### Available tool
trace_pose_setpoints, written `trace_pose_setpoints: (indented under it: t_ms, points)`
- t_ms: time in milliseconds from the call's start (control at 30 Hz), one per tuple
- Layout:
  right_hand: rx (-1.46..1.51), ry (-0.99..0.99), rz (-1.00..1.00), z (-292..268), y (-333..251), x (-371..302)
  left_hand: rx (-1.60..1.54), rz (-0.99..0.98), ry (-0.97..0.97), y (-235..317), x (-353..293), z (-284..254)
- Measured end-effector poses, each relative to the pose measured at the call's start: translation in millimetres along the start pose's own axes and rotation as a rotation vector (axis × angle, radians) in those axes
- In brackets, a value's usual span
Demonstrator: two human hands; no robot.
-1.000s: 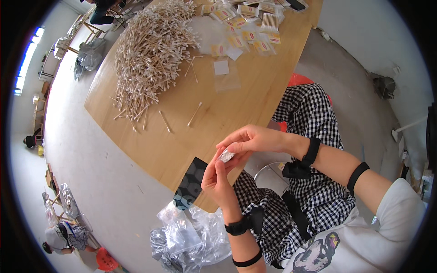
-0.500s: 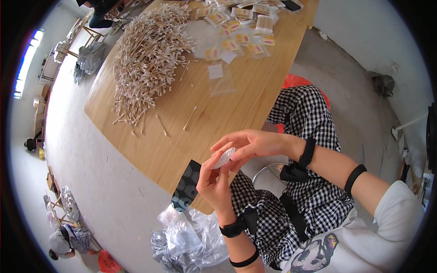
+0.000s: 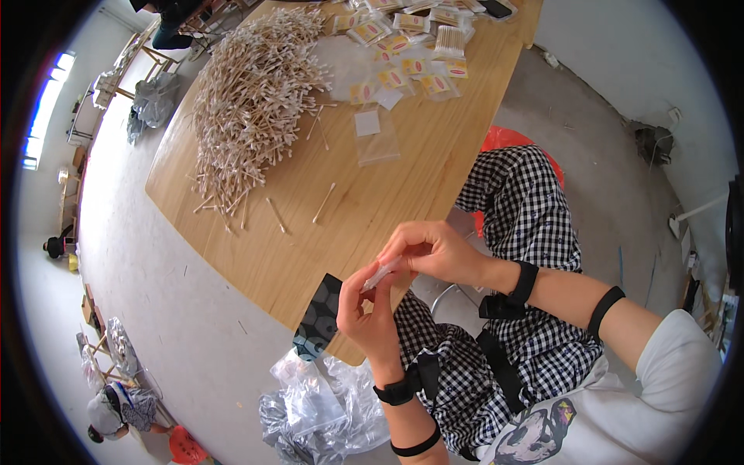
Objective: Counting and packaging cotton swabs into small plastic bags.
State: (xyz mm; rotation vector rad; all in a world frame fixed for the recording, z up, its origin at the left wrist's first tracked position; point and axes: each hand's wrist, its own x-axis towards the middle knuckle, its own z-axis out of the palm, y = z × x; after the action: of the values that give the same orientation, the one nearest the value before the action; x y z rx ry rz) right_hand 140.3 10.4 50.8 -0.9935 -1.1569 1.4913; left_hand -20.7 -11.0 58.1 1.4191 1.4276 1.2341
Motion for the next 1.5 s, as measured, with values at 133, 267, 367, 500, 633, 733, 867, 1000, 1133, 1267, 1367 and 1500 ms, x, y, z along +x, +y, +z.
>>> trace_pose_setpoints:
  t_ms: [133,267,367,500,633,733,867,1000,1133,1267,1367,1500]
  points:
    - [-0.070,-0.014,-0.060,-2.1,1.3,1.4,-0.042,0.001,0.014,-4.7,-3.7,3.0]
    - [-0.067,-0.030,0.060,-1.5,-14.0,1.9,-0.284,-0.260,0.043,3.3,-3.9,-0.1]
    - [0.050,-0.052,0.281,1.4,-16.0,1.7,-0.380,-0.331,0.103,0.7,-9.6,6.9]
    - [0.106,-0.025,0.263,2.3,-11.2,1.8,-0.334,-0.291,0.162,2.9,-12.3,15.4]
    - [0.063,-0.022,0.248,-2.0,-8.4,7.0,-0.432,-0.305,0.126,-4.7,-8.7,12.8]
    - [0.117,-0.049,0.289,-3.4,-6.0,7.7,-0.555,-0.308,0.096,-15.7,-8.0,6.3]
    - [0.151,-0.057,0.210,-5.2,-11.6,7.7,-0.519,-0.274,0.072,-14.6,-7.5,9.6]
    - [0.055,-0.026,0.173,-2.7,-2.9,8.2,-0.443,-0.228,0.068,-10.4,-7.7,6.9]
    - [0.017,-0.012,0.132,4.2,-15.2,-2.0,-0.281,-0.120,0.032,-5.9,-6.7,-2.6]
    - [-0.176,0.024,-0.136,6.6,-44.7,-20.8,-0.024,0.204,0.086,21.8,-17.7,-13.3]
    - [-0.473,0.017,-0.255,14.1,-73.2,-47.5,0.204,0.363,0.053,64.4,-34.4,-26.7]
    - [-0.500,-0.091,-0.237,32.2,-94.3,-82.5,0.105,0.408,-0.024,82.5,-66.7,-50.4]
